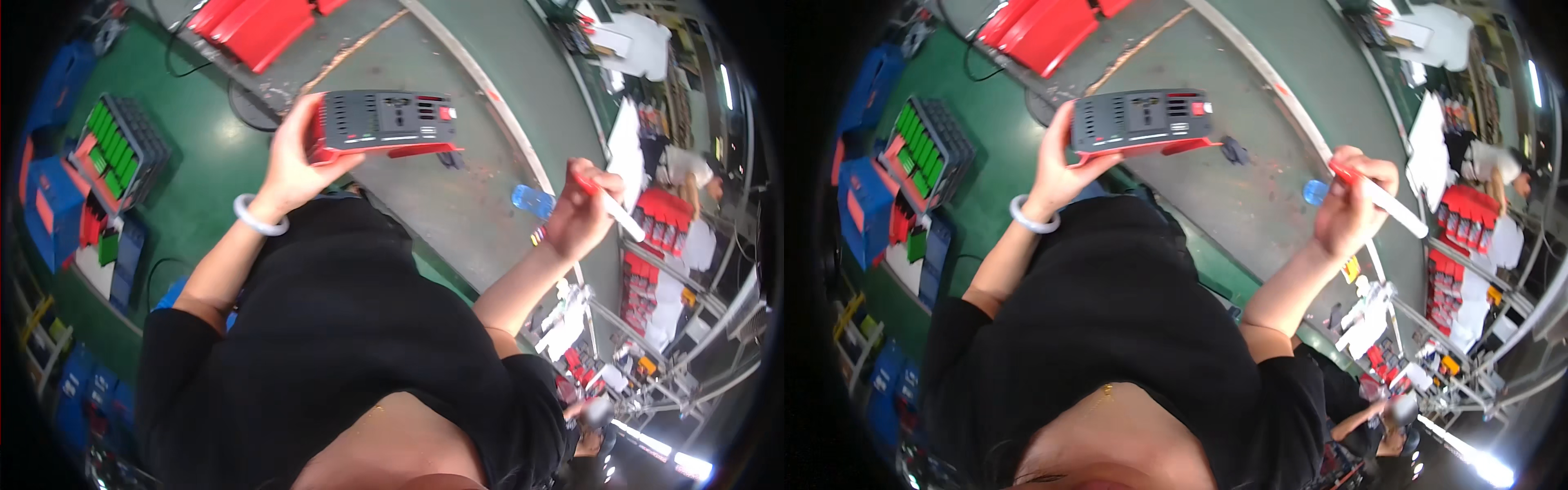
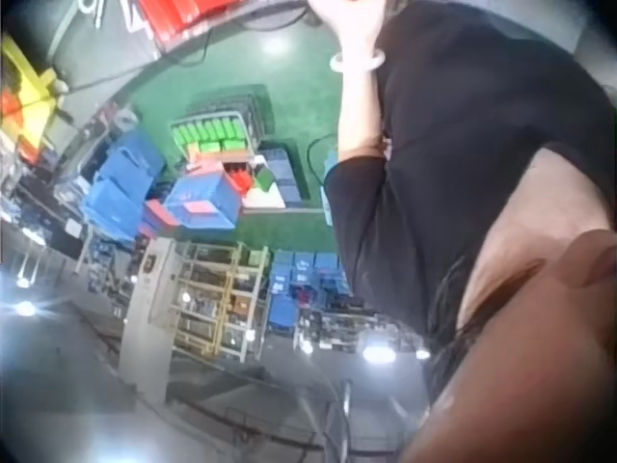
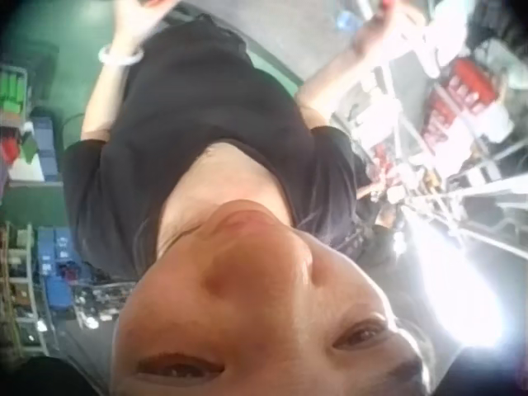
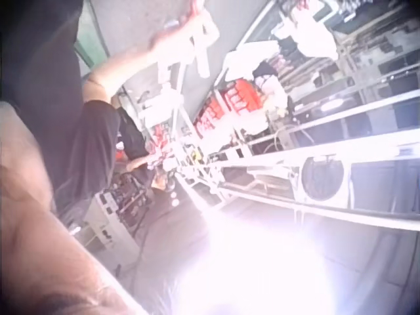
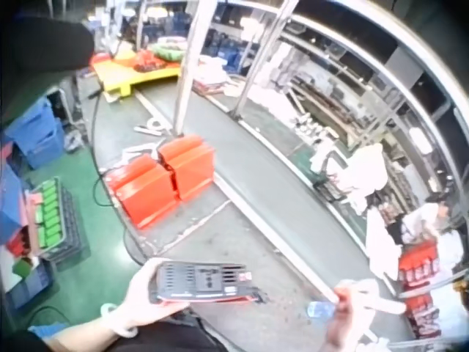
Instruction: Applying stickers and cleaning the exterior cases of red power inverters on an assembly line.
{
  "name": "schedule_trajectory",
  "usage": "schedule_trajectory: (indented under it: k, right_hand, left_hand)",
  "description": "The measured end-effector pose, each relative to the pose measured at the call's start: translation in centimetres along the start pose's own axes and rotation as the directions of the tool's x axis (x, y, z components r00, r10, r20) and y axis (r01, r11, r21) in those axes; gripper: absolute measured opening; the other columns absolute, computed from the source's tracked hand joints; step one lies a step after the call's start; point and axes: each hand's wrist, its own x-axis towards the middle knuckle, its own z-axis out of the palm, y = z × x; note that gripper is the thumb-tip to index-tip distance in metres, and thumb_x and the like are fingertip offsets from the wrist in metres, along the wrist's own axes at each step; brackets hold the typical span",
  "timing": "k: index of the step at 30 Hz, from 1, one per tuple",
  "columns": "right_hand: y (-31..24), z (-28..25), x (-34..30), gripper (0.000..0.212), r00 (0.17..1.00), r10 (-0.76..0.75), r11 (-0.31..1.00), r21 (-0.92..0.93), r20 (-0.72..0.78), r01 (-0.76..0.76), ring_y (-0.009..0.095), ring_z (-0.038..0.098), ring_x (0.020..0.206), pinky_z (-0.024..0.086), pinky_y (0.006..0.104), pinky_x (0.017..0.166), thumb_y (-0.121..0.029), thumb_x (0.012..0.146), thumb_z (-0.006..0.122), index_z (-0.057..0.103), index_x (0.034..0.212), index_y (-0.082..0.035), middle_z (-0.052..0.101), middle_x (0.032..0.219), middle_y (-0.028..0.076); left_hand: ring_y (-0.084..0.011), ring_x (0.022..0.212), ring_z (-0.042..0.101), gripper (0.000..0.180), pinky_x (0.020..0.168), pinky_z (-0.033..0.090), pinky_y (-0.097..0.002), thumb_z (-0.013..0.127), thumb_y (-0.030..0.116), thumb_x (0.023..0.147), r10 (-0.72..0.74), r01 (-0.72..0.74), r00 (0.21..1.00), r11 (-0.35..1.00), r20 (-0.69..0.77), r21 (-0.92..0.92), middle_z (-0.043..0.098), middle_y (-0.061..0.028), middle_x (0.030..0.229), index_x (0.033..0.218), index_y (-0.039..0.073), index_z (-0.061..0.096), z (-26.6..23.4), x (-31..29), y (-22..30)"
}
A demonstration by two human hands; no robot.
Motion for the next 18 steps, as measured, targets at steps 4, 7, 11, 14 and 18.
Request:
schedule_trajectory:
  k: [4,7,11,14,18]
  right_hand:
    - [2.7,5.2,-1.1,0.008,0.962,0.200,0.837,-0.478,-0.187,-0.267,0.008,0.052,0.068,0.042,0.0207,0.061,-0.005,0.085,0.065,0.058,0.087,-0.001,0.061,0.082,0.006]
    - [4.0,9.0,-4.0,0.016,0.950,0.281,0.915,-0.336,0.134,-0.223,0.009,0.057,0.069,0.046,0.0227,0.064,-0.002,0.077,0.072,0.060,0.089,0.000,0.062,0.088,0.006]
    - [4.9,12.2,-5.4,0.018,0.914,0.243,0.902,-0.421,0.324,-0.091,0.010,0.057,0.063,0.045,0.0230,0.057,-0.007,0.075,0.075,0.062,0.085,0.000,0.062,0.075,0.005]
    - [5.1,13.3,-5.4,0.018,0.916,0.202,0.913,-0.404,0.346,-0.048,0.011,0.056,0.059,0.044,0.0234,0.055,-0.007,0.074,0.075,0.061,0.083,0.000,0.060,0.071,0.005]
    - [5.3,13.7,-5.8,0.017,0.918,0.148,0.925,-0.379,0.368,0.003,0.013,0.055,0.057,0.042,0.0251,0.053,-0.006,0.073,0.075,0.061,0.082,-0.002,0.059,0.068,0.005]
  left_hand:
    - [-0.0243,0.103,0.059,0.066,0.091,0.047,-0.0353,0.084,0.016,0.061,0.042,-0.030,0.996,0.990,-0.083,0.140,0.060,-0.0114,0.108,0.116,0.002,0.051,0.5,0.6,-0.2]
    - [-0.0319,0.099,0.059,0.064,0.087,0.046,-0.0392,0.083,0.018,0.058,0.035,-0.015,0.993,0.984,-0.109,0.178,0.061,-0.0117,0.105,0.112,0.004,0.053,0.9,0.9,0.0]
    - [-0.0281,0.101,0.060,0.069,0.088,0.047,-0.0362,0.084,0.009,0.052,0.153,-0.089,0.978,0.924,-0.144,0.372,0.060,-0.0118,0.106,0.114,0.004,0.054,0.6,1.2,0.4]
    - [-0.0313,0.098,0.057,0.060,0.086,0.046,-0.0390,0.080,0.012,0.054,0.208,-0.129,0.963,0.917,-0.174,0.379,0.061,-0.0096,0.102,0.109,0.008,0.055,0.2,1.3,0.6]
    - [-0.0312,0.099,0.057,0.059,0.086,0.046,-0.0392,0.080,0.011,0.054,0.212,-0.125,0.961,0.908,-0.179,0.400,0.061,-0.0091,0.102,0.107,0.009,0.056,0.0,1.3,0.7]
